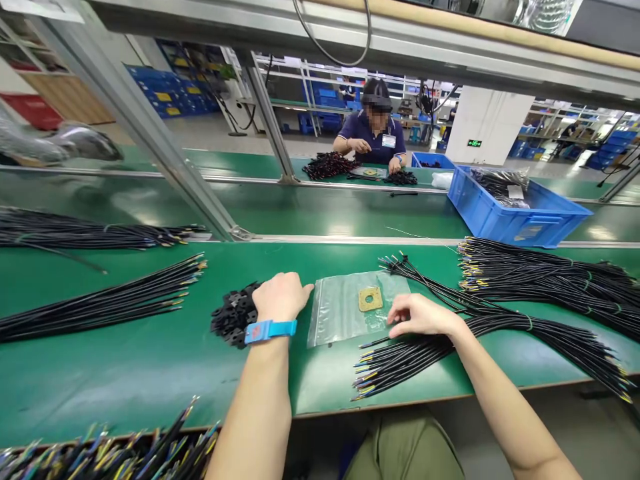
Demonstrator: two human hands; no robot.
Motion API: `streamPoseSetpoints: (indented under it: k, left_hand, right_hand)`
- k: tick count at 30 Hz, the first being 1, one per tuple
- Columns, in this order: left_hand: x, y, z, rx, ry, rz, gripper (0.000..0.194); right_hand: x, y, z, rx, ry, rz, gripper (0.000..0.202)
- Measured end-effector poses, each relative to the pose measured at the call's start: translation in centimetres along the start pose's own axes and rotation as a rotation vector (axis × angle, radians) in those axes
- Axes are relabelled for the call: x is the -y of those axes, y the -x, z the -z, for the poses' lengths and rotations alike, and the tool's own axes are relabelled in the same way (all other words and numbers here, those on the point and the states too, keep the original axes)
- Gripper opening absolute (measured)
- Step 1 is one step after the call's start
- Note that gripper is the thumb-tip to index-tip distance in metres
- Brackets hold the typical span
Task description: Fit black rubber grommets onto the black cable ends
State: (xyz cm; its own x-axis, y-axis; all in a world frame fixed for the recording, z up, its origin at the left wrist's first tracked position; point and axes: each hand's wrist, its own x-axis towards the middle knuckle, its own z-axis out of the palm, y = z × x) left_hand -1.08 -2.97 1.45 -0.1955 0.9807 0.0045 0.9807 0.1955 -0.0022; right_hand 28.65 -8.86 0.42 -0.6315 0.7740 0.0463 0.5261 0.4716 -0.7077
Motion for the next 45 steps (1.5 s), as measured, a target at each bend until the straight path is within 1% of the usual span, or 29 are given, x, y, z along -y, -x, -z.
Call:
streamPoseSetpoints:
  k: [1, 2, 4, 6, 8, 9, 11, 13, 15, 18, 21, 23, 26, 28, 30, 32, 35, 41, 45]
  left_hand:
    - [0.1, 0.0, 0.1, 0.036, -0.019, -0.016, 0.035]
    - [0.2, 0.0, 0.2, 0.063, -0.038, -0.037, 0.032]
    - [0.3, 0.0, 0.2, 0.099, -0.069, -0.090, 0.028]
    - [0.6, 0.0, 0.1, 0.117, -0.079, -0.138, 0.033]
    - [0.9, -0.1, -0.1, 0.101, -0.075, -0.171, 0.037]
    - [1.1, -0.1, -0.2, 0.079, -0.071, -0.183, 0.038]
    - [1.4, -0.1, -0.5, 0.045, -0.067, -0.191, 0.037]
    - [1.6, -0.1, -0.6, 0.056, -0.063, -0.179, 0.036]
    - [1.7, -0.2, -0.6, 0.086, -0.054, -0.168, 0.037]
    - [1.6, -0.2, -0.4, 0.094, -0.047, -0.161, 0.039]
    - [1.1, 0.3, -0.1, 0.063, -0.040, -0.149, 0.036]
    - [0.8, 1.0, 0.0, -0.008, -0.043, -0.131, 0.031]
    - [0.6, 2.3, -0.4, -0.174, -0.067, -0.108, 0.025]
    - [0.8, 3.2, -0.9, -0.263, -0.066, -0.101, 0.027]
    - [1.1, 4.0, -1.5, -0.316, -0.042, -0.101, 0.031]
    - [1.4, 4.6, -2.1, -0.341, -0.023, -0.099, 0.033]
    - [1.8, 5.4, -3.0, -0.341, -0.032, -0.084, 0.033]
    - [2.3, 6.2, -4.3, -0.311, -0.003, -0.112, 0.032]
    - [2.4, 6.3, -5.1, -0.370, 0.071, -0.112, 0.034]
  right_hand:
    - [0.4, 0.1, -0.3, 0.053, 0.032, 0.003, 0.011]
    - [0.8, 0.2, -0.5, 0.075, 0.079, 0.001, 0.009]
    - [1.3, 0.2, -0.8, 0.085, 0.157, 0.001, 0.011]
    - [1.6, 0.3, -0.8, 0.090, 0.170, 0.023, 0.013]
    - [1.7, 0.3, -0.6, 0.060, 0.143, 0.044, 0.011]
    - [1.7, 0.2, -0.4, 0.019, 0.116, 0.041, 0.008]
    - [1.5, 0.0, -0.3, -0.111, 0.049, -0.004, 0.004]
    - [1.1, -0.5, -0.5, -0.266, 0.004, -0.060, 0.010]
    - [0.6, -1.0, -1.1, -0.401, 0.031, -0.078, 0.014]
    - [-0.2, -1.7, -2.3, -0.525, 0.165, -0.078, 0.015]
    - [-1.0, -2.1, -3.0, -0.581, 0.285, -0.077, 0.019]
    - [-1.4, -2.3, -3.2, -0.576, 0.343, -0.064, 0.018]
    - [-1.8, -2.4, -3.1, -0.535, 0.413, -0.047, 0.017]
    - [-1.8, -2.4, -3.1, -0.517, 0.443, -0.041, 0.017]
    - [-1.8, -2.5, -3.2, -0.512, 0.455, -0.038, 0.016]
    - [-1.7, -2.5, -3.2, -0.519, 0.451, -0.036, 0.016]
    - [-1.9, -2.4, -3.4, -0.524, 0.442, -0.041, 0.019]
    - [-2.8, -2.4, -3.5, -0.408, 0.524, -0.031, 0.020]
    - [-2.8, -2.4, -3.4, -0.390, 0.574, -0.029, 0.021]
